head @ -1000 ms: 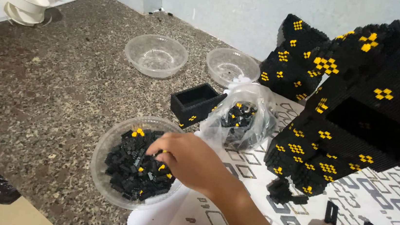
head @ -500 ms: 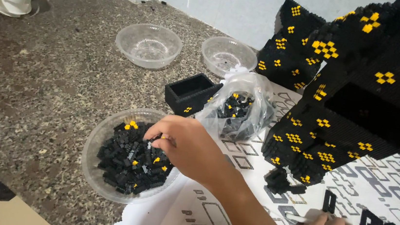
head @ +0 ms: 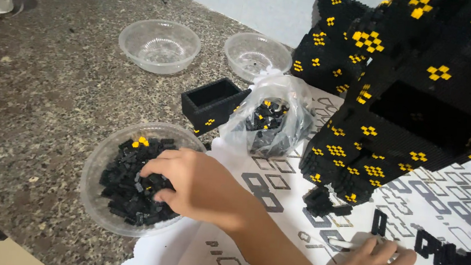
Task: Assembling a large structure using small black and yellow building blocks
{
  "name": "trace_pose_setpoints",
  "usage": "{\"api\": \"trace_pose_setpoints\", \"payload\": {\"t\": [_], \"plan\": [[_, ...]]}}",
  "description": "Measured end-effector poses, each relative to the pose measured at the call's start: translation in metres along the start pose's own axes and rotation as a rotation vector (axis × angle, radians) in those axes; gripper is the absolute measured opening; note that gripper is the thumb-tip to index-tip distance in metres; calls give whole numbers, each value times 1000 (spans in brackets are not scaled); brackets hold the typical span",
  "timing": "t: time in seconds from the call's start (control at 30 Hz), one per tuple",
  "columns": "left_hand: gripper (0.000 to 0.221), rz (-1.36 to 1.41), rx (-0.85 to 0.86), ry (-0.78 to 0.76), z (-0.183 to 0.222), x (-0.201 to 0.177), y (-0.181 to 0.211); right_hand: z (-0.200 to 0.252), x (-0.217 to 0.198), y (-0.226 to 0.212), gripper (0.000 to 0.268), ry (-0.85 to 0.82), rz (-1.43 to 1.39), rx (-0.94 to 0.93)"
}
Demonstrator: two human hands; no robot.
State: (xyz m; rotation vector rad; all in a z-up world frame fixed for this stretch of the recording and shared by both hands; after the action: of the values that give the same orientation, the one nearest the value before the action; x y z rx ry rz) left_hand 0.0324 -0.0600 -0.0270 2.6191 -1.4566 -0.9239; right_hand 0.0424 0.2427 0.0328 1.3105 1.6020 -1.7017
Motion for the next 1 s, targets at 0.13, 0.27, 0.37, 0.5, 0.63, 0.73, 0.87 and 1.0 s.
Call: {"api": "trace_pose_setpoints", "payload": {"t": [0.13, 0.27, 0.37, 0.5, 0.63, 0.73, 0.87, 1.0], "plan": [[18, -2, 18, 82, -1, 2, 0, -3, 7, 4, 40, -64, 33, 46], [25, 25, 13, 39, -4, -5, 0, -4, 10, 5, 36, -72, -10, 42], [31, 99, 14, 14, -5, -11, 0, -2, 7, 4, 35, -88, -96, 61], [19, 84, 16, 12, -7, -20, 1, -2, 2, 5, 28, -23, -158, 30], [8, -108, 68, 99, -6, -26, 4, -2, -8, -3, 26, 48, -200, -29], [10, -11, 13, 15, -5, -24, 0, -2, -17, -7, 27, 36, -188, 53], [6, -27, 40, 48, -4, -12, -1, -1, -19, 0, 25, 13, -257, 190], [16, -94, 49, 156, -1, -6, 1, -4, -15, 20, 17, 38, -232, 278]]}}
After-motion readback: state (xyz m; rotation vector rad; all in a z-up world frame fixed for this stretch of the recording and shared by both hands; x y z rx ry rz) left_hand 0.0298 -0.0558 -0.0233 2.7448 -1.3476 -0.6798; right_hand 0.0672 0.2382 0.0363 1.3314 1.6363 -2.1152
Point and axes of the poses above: each hand's wrist, its own z-axis away from the middle knuckle, its own x-axis out of the palm, y = z × x, the point moved 8 cm from there along -z, towards the middle knuckle, and after that the axes turned 1 degree about x, right-handed, at the moved point
